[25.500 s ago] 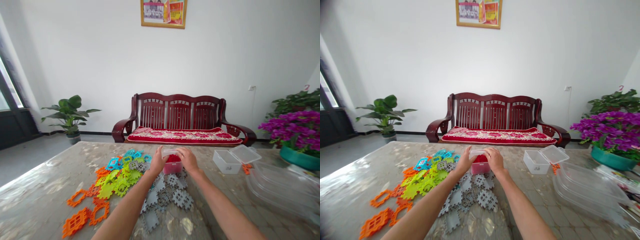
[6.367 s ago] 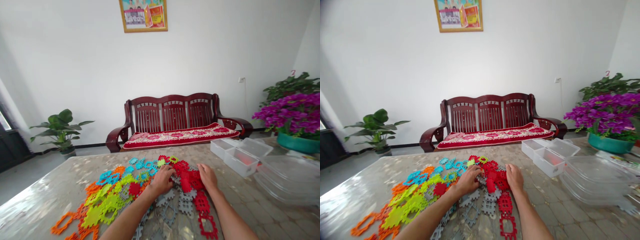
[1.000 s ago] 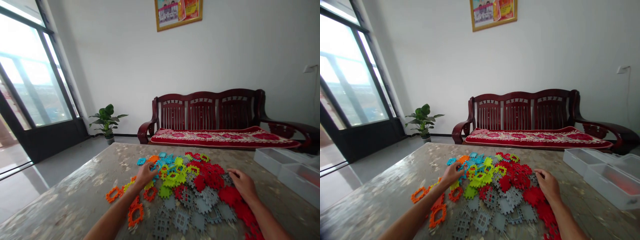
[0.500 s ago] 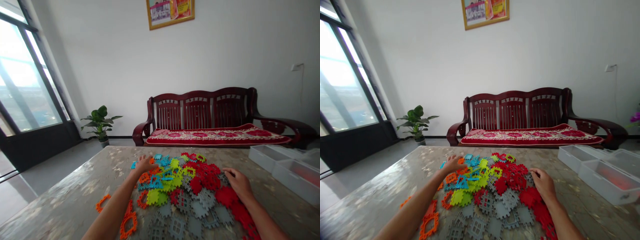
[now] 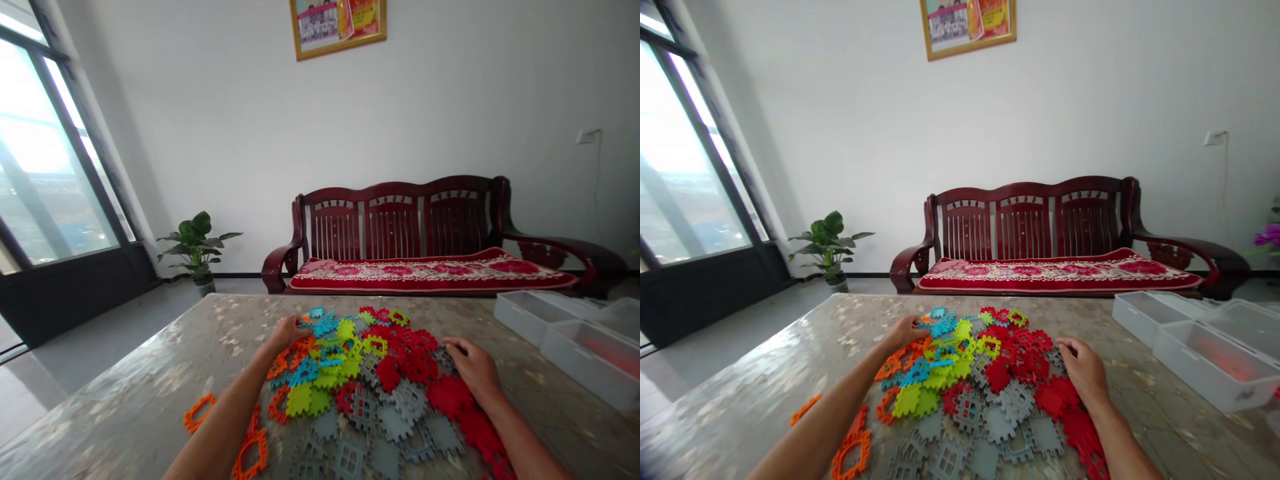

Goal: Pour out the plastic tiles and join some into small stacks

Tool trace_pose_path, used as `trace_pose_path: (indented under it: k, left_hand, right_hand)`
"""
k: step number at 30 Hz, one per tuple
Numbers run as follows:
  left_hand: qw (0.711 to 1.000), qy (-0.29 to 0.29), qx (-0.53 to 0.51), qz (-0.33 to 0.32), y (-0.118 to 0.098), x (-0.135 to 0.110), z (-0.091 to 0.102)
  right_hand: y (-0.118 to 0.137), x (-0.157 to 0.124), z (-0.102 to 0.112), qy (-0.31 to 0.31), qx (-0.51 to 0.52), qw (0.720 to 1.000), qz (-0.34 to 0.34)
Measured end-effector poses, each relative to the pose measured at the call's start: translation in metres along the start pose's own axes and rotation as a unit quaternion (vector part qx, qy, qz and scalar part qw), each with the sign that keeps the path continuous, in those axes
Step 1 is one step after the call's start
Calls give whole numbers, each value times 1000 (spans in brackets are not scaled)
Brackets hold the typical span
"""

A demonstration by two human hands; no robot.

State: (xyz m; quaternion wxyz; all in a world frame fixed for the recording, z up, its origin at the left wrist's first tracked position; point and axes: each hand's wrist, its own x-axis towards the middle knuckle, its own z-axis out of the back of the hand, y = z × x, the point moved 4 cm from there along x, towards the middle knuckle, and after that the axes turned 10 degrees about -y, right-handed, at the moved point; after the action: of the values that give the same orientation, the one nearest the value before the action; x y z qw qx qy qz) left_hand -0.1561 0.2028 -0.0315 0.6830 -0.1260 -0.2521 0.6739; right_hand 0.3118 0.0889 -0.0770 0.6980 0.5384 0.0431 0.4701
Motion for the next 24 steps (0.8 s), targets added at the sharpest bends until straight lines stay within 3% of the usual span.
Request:
trace_pose_path:
  k: [3, 7, 10, 12, 19, 24]
  left_hand:
    - [999, 18, -36, -25, -6, -6, 2]
    - [990, 88, -88, -71, -19, -12, 11]
    - [983, 119, -102, -94, -30, -5, 20]
    - [984, 109, -97, -97, -37, 5, 21]
    - [996, 44, 11, -74, -50, 38, -16]
    - [993, 53, 96, -46, -45, 46, -38]
  right_hand:
    - [0, -1, 0, 1, 0, 1000, -2]
    - [1, -2, -1, 1, 6, 1000, 0]
    - [0, -1, -1, 2, 6, 1000, -2]
    - [-2, -1, -2, 2, 2, 1000, -8]
    - [-2, -1, -3, 3, 10, 1000, -9]
    - [1, -1, -4, -1, 12, 1000, -6]
